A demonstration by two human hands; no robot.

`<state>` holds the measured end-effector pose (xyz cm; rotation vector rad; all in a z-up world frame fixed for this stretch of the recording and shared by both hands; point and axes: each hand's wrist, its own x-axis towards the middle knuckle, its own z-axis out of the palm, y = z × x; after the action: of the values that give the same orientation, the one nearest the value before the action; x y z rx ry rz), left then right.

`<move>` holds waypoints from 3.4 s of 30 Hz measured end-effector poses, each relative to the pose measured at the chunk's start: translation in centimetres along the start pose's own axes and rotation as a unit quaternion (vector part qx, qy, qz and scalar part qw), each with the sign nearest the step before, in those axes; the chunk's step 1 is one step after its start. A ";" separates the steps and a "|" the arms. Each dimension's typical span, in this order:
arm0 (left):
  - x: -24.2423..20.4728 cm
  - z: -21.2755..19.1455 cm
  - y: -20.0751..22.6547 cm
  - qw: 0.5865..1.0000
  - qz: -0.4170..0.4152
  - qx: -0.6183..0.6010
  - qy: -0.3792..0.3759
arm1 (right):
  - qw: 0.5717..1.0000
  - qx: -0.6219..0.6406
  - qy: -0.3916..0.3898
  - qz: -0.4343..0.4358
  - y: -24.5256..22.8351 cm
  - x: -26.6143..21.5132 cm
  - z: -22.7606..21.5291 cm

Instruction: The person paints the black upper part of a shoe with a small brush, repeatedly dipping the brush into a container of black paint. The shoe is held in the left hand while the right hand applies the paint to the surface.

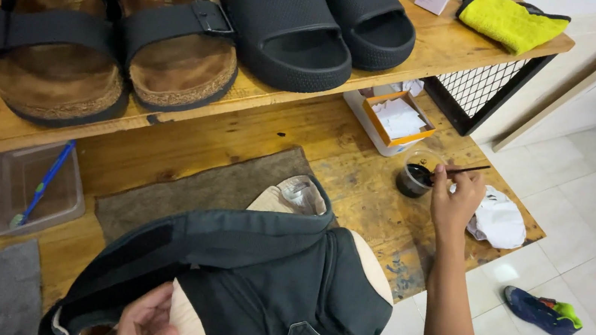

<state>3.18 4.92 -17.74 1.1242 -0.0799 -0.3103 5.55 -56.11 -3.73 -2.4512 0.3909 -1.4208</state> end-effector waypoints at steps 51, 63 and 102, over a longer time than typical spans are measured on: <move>-1.3 9.3 11.7 0.958 -0.091 0.182 -0.203 | 0.643 0.691 -0.321 -0.073 -31.6 -8.7 -7.7; -1.2 9.2 11.3 0.958 -0.079 0.190 -0.198 | 0.662 0.658 -0.329 -0.142 -31.5 -8.9 -7.2; -1.7 9.9 13.0 0.957 -0.085 0.194 -0.198 | 0.656 0.649 -0.347 -0.167 -30.9 -9.7 -7.6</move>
<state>2.04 1.90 -1.61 1.4490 -0.4141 -0.6949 -2.89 -24.78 3.58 -1.5224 -0.9726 -0.3219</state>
